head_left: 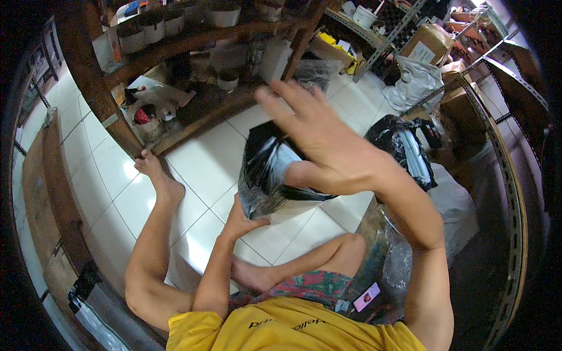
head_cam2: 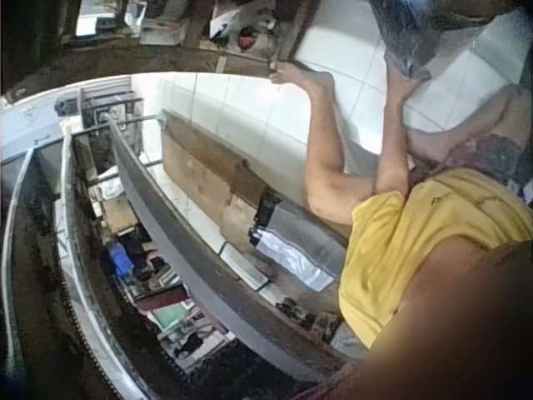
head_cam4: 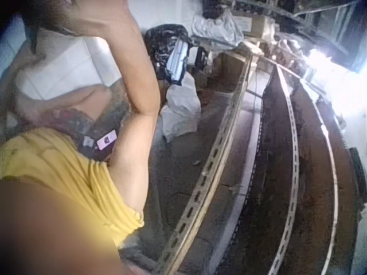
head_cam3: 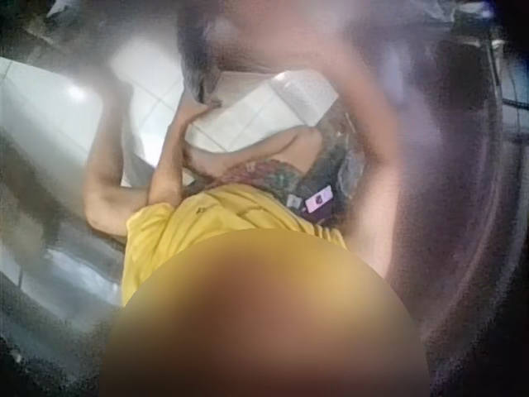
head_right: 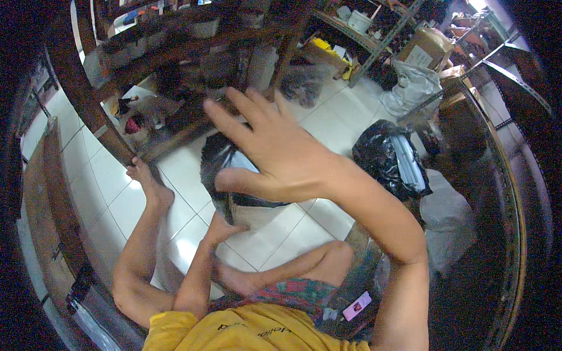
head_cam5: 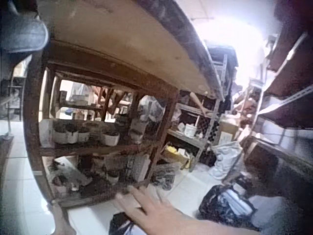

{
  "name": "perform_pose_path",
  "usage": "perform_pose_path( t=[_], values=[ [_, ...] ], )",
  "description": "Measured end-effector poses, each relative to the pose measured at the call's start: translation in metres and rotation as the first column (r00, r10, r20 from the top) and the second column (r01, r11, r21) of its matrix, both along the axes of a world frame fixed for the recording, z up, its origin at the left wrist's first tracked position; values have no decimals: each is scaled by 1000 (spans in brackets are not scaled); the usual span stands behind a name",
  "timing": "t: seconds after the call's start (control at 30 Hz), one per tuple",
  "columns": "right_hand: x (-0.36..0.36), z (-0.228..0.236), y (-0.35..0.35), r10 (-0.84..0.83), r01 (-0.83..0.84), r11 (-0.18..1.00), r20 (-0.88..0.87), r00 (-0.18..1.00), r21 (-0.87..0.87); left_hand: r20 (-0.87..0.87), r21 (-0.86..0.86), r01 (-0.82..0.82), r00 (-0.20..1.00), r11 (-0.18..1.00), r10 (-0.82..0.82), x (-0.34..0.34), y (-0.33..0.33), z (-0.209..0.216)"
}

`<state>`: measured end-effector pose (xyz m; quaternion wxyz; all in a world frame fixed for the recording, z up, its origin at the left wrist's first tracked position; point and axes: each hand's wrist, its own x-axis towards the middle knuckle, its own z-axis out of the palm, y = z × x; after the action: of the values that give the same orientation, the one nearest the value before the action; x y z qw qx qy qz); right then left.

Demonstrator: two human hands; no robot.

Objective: The person sits on the floor and repeatedly pulls white poly mailers from a black plastic bag. They unfold each mailer, smooth it out on the floor, and then fold it back up before placing it aside. The process is repeated multiple times with different mailers.

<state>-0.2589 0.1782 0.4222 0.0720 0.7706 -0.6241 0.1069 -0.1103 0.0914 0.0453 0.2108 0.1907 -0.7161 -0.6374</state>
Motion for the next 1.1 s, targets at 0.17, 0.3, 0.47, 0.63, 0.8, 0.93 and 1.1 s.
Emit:
perform_pose_path(
  t=[0.17,0.3,0.47,0.63,0.8,0.93,1.1],
  values=[
    [-12,-22,-19,-70,80,994,-121,990,79,56,60,38,998,997,-41,0,0,2],
    [-18,10,-34,-15,27,990,88,996,-139,63,-17,3,998,1000,-2,4,2,3],
    [-22,-8,-59,-47,50,997,52,998,-56,105,-82,41,994,996,-33,1,0,1],
    [-25,-36,-53,-79,65,991,120,990,118,115,-160,33,993,987,-15,-5,5,-3],
    [-19,0,-41,-80,80,992,2,997,-94,95,-130,5,995,992,7,-1,-2,-3],
    [-28,-17,-33,-131,129,991,-55,990,-43,42,-135,9,999,991,-3,-4,-3,1],
    [-10,-24,0,-82,85,996,-181,980,12,83,-153,-14,996,988,27,-1,-2,5]
  ],
)
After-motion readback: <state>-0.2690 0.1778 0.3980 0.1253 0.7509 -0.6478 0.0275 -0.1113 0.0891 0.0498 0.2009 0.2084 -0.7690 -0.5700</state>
